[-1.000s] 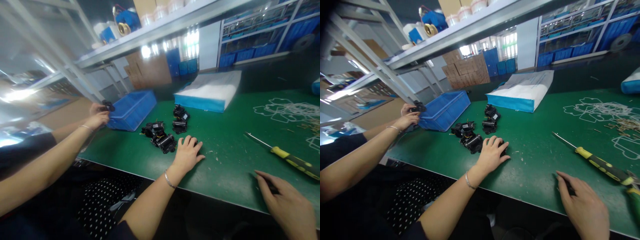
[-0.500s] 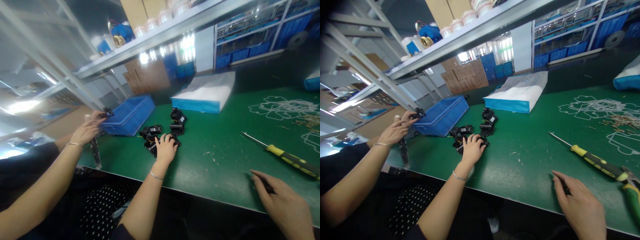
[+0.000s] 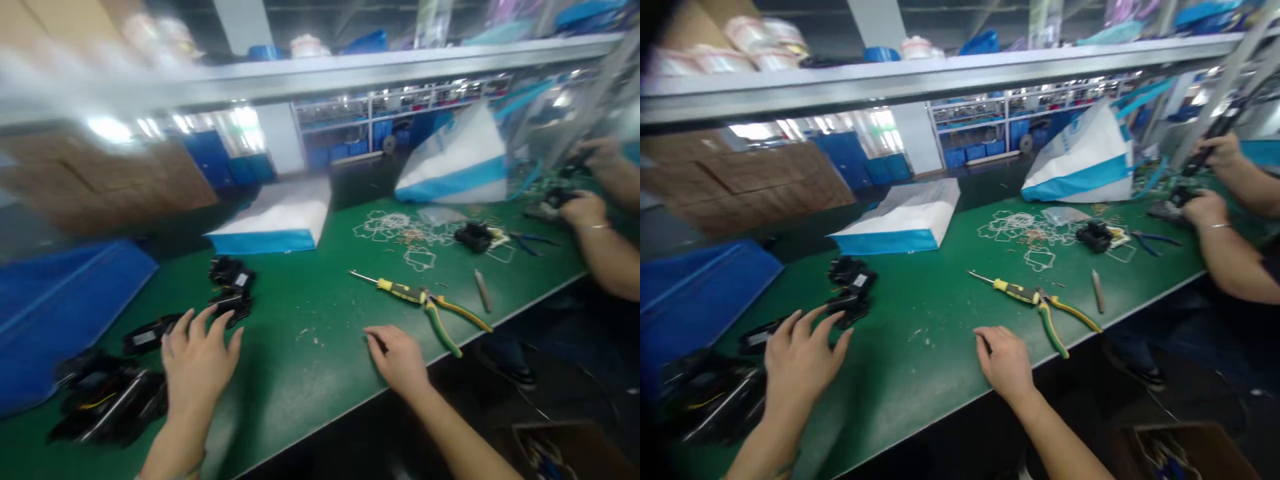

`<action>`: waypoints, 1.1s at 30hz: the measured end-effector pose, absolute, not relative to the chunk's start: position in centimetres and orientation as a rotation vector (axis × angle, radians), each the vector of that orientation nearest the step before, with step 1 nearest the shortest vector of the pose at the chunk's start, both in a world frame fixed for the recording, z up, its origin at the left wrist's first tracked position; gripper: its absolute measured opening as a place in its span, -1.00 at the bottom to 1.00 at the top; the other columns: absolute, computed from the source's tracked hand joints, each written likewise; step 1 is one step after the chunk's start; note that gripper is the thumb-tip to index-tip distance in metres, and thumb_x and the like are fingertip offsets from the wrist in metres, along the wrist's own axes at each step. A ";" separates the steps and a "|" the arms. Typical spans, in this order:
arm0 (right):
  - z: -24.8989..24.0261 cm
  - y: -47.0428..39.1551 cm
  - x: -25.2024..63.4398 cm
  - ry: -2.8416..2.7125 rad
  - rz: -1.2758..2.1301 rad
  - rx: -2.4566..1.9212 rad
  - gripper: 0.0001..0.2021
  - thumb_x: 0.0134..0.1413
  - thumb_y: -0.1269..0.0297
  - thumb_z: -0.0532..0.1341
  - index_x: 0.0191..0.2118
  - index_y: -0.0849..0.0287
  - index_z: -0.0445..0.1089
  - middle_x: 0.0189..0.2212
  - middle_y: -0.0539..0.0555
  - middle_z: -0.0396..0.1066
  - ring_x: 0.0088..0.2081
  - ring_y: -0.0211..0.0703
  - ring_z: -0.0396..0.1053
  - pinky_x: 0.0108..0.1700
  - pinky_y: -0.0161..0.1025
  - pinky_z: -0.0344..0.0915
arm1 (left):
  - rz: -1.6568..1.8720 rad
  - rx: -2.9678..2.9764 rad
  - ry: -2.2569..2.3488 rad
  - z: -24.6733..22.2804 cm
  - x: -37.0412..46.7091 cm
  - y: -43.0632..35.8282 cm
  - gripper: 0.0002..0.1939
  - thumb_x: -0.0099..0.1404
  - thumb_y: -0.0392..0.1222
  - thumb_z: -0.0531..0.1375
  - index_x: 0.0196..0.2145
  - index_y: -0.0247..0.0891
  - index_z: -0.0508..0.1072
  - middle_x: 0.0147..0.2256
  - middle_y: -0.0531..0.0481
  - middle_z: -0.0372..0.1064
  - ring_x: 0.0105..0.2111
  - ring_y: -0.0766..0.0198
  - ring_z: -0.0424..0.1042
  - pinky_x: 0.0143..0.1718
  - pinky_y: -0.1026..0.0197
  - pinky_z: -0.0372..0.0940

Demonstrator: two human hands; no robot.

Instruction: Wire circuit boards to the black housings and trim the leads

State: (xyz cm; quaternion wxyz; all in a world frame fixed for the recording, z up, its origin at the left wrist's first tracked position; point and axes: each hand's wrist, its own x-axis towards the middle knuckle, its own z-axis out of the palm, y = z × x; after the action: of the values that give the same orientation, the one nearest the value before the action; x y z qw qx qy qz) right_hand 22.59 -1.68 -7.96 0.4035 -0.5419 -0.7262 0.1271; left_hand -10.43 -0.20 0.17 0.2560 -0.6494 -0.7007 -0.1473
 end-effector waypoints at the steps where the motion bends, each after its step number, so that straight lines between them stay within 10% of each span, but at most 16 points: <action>1: -7.9 -1.6 22.4 -1.816 0.324 -1.370 -0.80 0.20 0.37 0.10 -0.14 0.09 0.44 -0.25 0.04 0.50 -0.23 -0.11 0.42 -0.12 -0.17 0.31 | -0.460 -1.817 -1.839 0.6 -9.5 0.2 -0.60 0.34 -0.07 0.03 0.05 -0.28 0.36 0.15 -0.24 0.17 0.29 -0.08 -0.13 0.25 -0.24 -0.09; 18: 0.2 10.2 40.0 -1.313 -0.016 -1.676 -0.60 -0.01 0.37 0.15 0.02 0.19 0.33 -0.06 0.19 0.26 -0.08 -0.03 0.31 -0.01 -0.09 0.30 | -0.501 -2.406 -1.356 -1.1 0.7 0.1 -0.60 0.29 0.05 0.07 -0.07 -0.20 0.49 0.08 -0.13 0.30 0.18 -0.07 0.11 0.15 -0.20 0.17; 23: -0.7 16.0 46.3 -1.233 -0.135 -1.952 -0.40 -0.14 0.44 0.22 0.13 0.25 0.22 0.12 0.31 0.08 0.16 0.20 0.05 0.18 0.08 0.02 | -0.597 -2.441 -1.426 -4.3 -0.5 1.3 -0.63 0.27 0.06 0.06 -0.12 -0.11 0.53 0.05 -0.08 0.33 0.14 -0.02 0.19 0.10 -0.15 0.28; 33: -5.0 17.6 47.7 -1.100 -0.153 -2.210 -0.25 -0.13 0.43 0.26 0.23 0.20 -0.01 0.06 0.36 0.08 0.09 0.24 0.07 0.01 0.08 0.13 | -0.639 -2.452 -1.481 -4.4 0.8 0.0 -0.70 0.26 0.01 0.10 -0.13 -0.02 0.53 0.05 0.02 0.34 0.14 0.01 0.22 0.08 -0.12 0.34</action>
State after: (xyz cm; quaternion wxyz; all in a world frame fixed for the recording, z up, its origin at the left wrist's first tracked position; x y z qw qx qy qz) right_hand 47.73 17.57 -5.05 0.3280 -0.8440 -0.4203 -0.0585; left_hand 0.79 0.01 -4.43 0.1029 -0.8310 -0.5020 -0.2165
